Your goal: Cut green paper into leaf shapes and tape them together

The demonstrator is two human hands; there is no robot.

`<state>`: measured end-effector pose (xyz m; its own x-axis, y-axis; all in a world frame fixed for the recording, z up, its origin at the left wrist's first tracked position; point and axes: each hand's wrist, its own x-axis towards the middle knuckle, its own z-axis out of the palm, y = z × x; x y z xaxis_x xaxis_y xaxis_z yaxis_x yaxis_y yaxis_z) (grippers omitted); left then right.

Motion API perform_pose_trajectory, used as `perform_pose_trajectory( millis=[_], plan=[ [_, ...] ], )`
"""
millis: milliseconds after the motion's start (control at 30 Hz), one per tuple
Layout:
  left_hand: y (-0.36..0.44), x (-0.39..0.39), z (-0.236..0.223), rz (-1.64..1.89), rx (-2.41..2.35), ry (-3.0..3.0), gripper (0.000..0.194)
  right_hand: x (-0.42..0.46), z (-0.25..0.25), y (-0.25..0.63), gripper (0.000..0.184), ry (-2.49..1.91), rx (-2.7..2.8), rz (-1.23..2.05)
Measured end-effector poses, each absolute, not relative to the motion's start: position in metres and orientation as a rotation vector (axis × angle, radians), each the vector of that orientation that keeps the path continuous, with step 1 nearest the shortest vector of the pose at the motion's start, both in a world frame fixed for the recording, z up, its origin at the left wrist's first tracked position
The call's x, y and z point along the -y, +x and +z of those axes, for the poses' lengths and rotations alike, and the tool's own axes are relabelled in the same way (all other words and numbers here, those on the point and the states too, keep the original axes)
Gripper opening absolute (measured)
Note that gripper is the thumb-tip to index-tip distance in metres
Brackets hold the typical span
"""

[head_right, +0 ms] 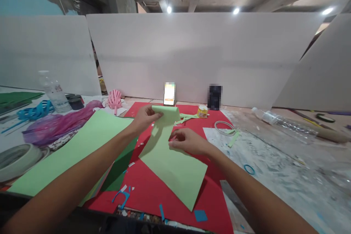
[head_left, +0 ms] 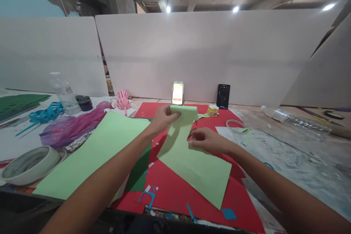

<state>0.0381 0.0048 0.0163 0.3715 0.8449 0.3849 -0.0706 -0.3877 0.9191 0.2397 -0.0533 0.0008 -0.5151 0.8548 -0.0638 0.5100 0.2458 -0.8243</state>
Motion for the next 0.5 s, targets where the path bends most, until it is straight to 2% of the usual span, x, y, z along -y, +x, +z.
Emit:
perform_pose_trajectory(
  millis=[133, 267, 367, 500],
  plan=[
    [0.039, 0.003, 0.013, 1.122, -0.708, 1.679, 0.027, 0.061, -0.012, 0.233, 0.023, -1.34, 1.991, 1.236],
    [0.003, 0.016, 0.028, 1.062, -0.891, 2.024, 0.04, 0.063, -0.022, 0.234, 0.022, -1.404, 1.996, 1.13],
    [-0.059, 0.031, 0.045, 0.921, -1.187, 2.212, 0.032, 0.06, -0.025, 0.239, 0.021, -1.481, 2.052, 1.04],
    [-0.179, 0.06, 0.06, 0.659, -1.583, 2.317, 0.036, 0.058, -0.027, 0.243, 0.025, -1.469, 2.055, 1.073]
  ],
)
